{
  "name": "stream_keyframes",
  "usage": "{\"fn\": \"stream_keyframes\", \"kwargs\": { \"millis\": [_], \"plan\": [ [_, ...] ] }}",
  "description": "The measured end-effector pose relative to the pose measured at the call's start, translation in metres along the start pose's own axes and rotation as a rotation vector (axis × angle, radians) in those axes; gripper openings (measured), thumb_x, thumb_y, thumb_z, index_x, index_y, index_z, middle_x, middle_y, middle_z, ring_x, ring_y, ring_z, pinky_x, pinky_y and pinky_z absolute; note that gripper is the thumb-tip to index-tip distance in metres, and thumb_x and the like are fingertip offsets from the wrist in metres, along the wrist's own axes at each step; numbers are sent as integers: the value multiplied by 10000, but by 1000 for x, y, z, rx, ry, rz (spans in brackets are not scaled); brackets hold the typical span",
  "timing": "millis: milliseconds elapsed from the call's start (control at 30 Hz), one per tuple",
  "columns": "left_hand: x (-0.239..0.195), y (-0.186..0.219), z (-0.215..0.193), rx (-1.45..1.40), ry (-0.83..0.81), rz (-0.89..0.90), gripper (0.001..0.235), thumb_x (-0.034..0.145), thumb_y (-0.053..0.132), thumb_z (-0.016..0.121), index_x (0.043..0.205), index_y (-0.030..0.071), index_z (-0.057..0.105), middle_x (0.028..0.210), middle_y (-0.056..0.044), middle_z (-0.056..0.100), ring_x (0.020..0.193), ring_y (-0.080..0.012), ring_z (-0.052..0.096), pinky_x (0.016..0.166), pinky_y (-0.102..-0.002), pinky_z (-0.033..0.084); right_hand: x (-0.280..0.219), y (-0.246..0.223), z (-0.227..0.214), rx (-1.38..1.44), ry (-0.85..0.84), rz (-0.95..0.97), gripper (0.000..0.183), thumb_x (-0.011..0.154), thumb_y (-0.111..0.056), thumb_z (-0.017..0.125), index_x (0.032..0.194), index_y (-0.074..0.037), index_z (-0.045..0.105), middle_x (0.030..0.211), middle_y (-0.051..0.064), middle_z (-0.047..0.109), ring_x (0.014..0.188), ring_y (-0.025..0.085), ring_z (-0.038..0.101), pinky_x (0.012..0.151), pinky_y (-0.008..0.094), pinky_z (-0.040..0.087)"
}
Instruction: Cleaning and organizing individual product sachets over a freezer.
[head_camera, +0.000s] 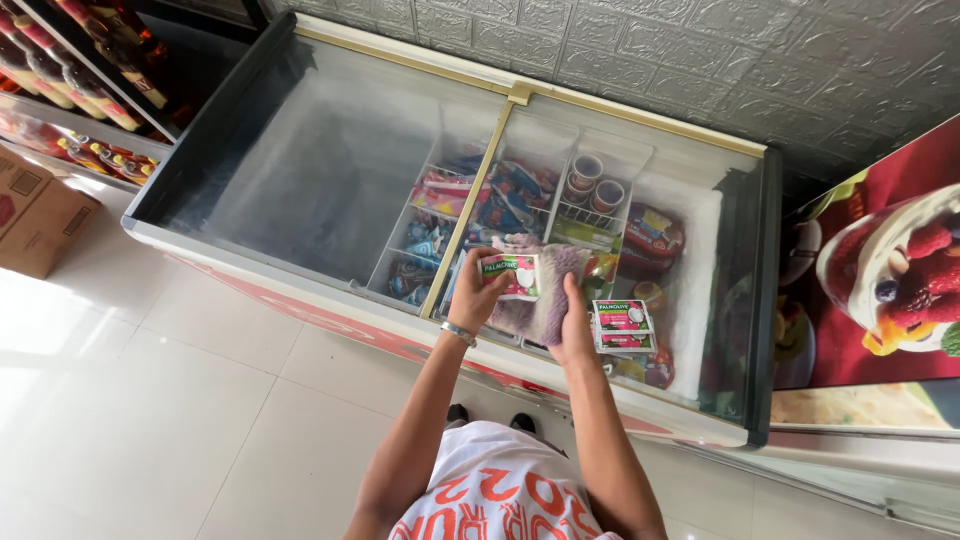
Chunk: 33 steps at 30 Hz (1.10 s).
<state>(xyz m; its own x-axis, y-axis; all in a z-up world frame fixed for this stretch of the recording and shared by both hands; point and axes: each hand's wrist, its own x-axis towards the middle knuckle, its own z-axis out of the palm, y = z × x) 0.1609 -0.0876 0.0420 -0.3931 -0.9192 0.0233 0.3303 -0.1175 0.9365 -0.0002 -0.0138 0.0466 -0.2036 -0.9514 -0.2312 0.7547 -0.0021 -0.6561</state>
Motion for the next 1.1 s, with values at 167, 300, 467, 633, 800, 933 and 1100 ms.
{"fn": "stream_keyframes", "kwargs": {
  "millis": [167,300,467,633,800,933,1100],
  "plan": [
    [2,-10,12,693,350,489,699,773,6,787,1398,-45,477,1106,-132,573,971,-192,558,829,-329,512,-2,29,-19,-229,5,-141,584,1010,-427,579,1461,-61,514,1419,60,592,1282,191,566,1106,380,425],
    [6,-24,17,-262,57,54,320,1049,102,510,1358,25,549,1193,-74,640,1052,-155,611,899,-315,523,-15,29,-7,-581,-128,-268,555,1098,-392,506,1484,5,518,1454,88,585,1315,175,536,1127,333,403],
    [-10,11,56,-669,108,-266,472,1078,384,356,1363,63,552,1210,-87,640,1056,-201,624,921,-336,526,-4,32,8,-753,-144,-420,523,1100,-376,473,1477,-14,470,1442,77,564,1317,162,512,1105,311,399],
    [-13,-39,46,-144,41,118,635,1071,339,455,1605,48,271,1599,-75,388,1450,-169,401,1193,-319,302,23,31,-12,-612,122,-229,563,1130,-433,467,1443,29,540,1245,141,615,1097,218,522,935,374,437],
    [-7,-3,48,-269,-75,-100,734,1084,536,308,1613,29,272,1547,-122,436,1414,-225,405,1194,-346,300,-18,43,4,-654,-21,-299,620,1098,-485,448,1499,-13,448,1405,102,536,1264,197,490,1055,348,397],
    [-15,36,63,-26,-17,96,679,1098,478,306,1616,41,275,1538,-106,450,1417,-202,432,1195,-333,327,-17,42,5,-652,-137,-381,668,1087,-507,435,1560,-39,377,1534,123,459,1374,207,463,1129,356,382],
    [-27,-13,62,221,-178,197,734,1011,169,572,1629,28,202,1465,-174,464,1235,-245,433,1037,-369,393,37,21,-31,-626,-150,-584,619,1111,-505,481,1514,-38,436,1483,169,508,1279,270,611,1069,417,536]
  ]
}}
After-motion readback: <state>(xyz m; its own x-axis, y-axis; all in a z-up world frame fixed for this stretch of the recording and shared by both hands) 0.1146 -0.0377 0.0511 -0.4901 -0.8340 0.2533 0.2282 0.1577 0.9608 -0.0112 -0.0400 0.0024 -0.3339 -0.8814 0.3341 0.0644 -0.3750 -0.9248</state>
